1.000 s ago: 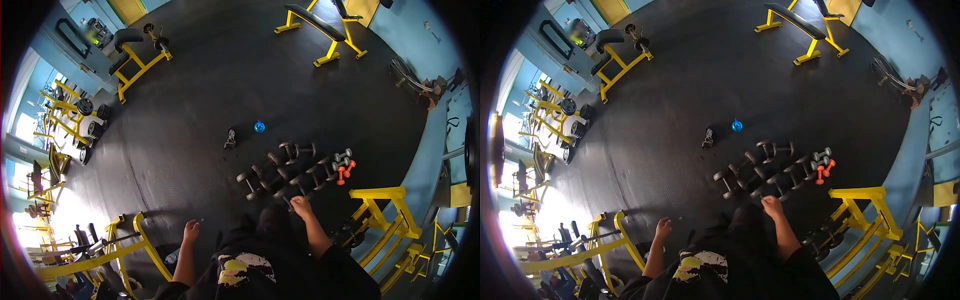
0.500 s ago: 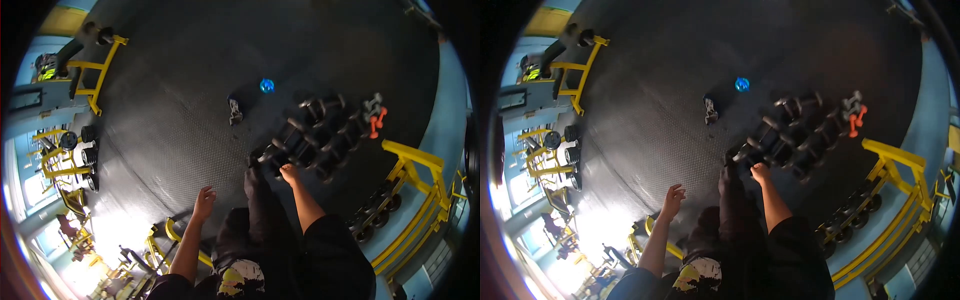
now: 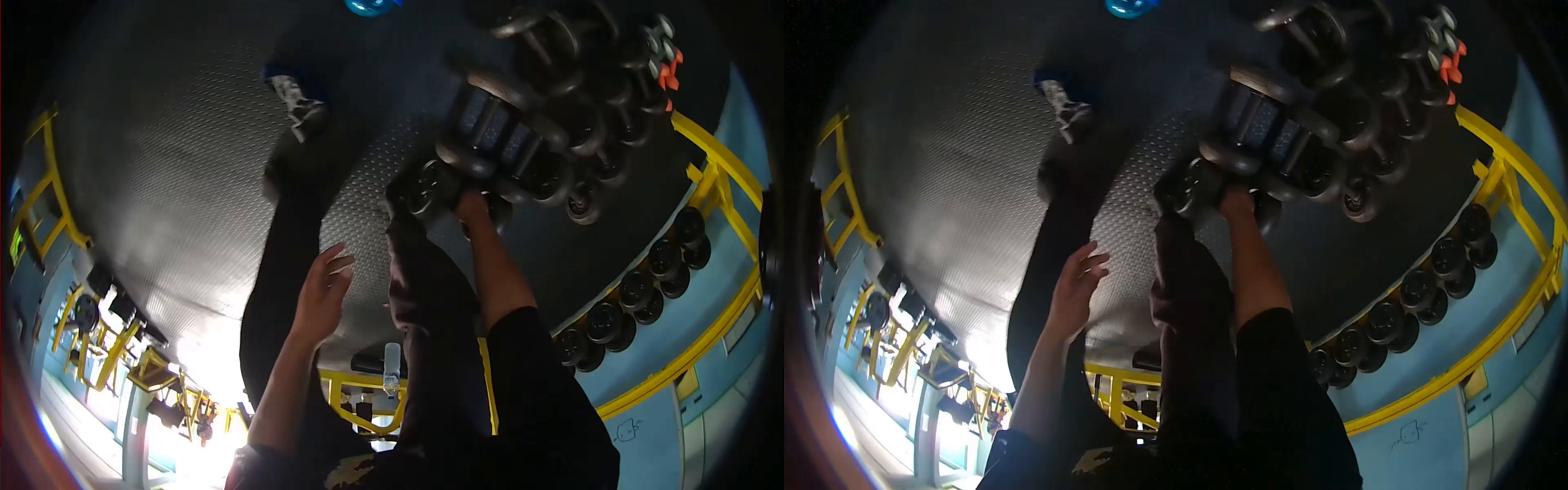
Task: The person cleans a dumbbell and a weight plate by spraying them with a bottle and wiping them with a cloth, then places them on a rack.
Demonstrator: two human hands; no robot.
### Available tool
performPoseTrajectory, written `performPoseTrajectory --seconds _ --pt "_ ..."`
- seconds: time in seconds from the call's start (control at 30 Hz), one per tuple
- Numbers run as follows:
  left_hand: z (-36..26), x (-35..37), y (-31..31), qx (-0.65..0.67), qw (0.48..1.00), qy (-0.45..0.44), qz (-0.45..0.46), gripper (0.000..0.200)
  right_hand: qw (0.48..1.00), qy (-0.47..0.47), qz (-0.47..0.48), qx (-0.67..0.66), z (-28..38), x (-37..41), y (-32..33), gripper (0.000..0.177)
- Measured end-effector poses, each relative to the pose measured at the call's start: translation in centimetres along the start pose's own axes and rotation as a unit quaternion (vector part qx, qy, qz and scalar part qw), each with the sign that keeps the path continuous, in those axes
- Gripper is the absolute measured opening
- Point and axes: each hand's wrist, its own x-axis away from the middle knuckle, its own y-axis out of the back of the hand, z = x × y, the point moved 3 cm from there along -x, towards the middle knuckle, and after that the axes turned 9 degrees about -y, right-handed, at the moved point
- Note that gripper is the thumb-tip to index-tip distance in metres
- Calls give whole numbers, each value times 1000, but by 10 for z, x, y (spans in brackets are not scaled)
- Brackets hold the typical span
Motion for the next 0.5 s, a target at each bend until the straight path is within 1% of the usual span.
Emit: performPoseTrajectory --seconds 0.03,0.07,0.1,0.13,0.17,0.2,0.23,0.27,0.3,0.33,0.37,0.4,0.43,0.47,0.5 --pt "3 -7 1 1 1000 4 11 46 993 87 -55 61 -1 -22 -24 58" --pt "5 -10 4 -30 999 24 31 47 994 82 -52 59 -16 -50 -63 58" --pt "6 -14 7 -60 996 41 44 48 977 90 38 -191 -34 -81 -106 59" --pt "0 -19 9 -90 994 28 62 49 890 89 128 -428 -41 -90 -135 60" --pt "4 -23 11 -93 993 37 64 49 888 84 135 -431 -58 -79 -101 60" --pt "7 -28 11 -42 997 14 69 48 963 65 185 -186 -38 -55 -77 58" --pt "8 -31 10 10 997 -18 73 47 973 45 215 73 -4 -40 -42 56" --pt "13 -26 11 57 997 3 47 46 976 48 202 68 7 -31 -29 56" --pt "16 -22 15 16 999 19 45 45 993 89 81 -9 17 -13 -18 52" --pt "22 -14 20 0 999 18 44 45 987 134 -40 -83 27 4 -4 47" --pt "24 -8 23 -15 999 17 44 45 985 144 -47 -84 44 16 19 47" --pt "16 0 26 -15 999 13 45 45 992 104 35 -60 56 39 45 39" --pt "7 8 28 18 998 42 37 45 991 59 115 -35 60 63 64 31" --pt "-4 14 33 50 996 66 28 45 991 86 97 -24 64 80 68 30" --pt "-15 20 38 51 997 49 28 45 991 115 73 -11 69 92 74 29"
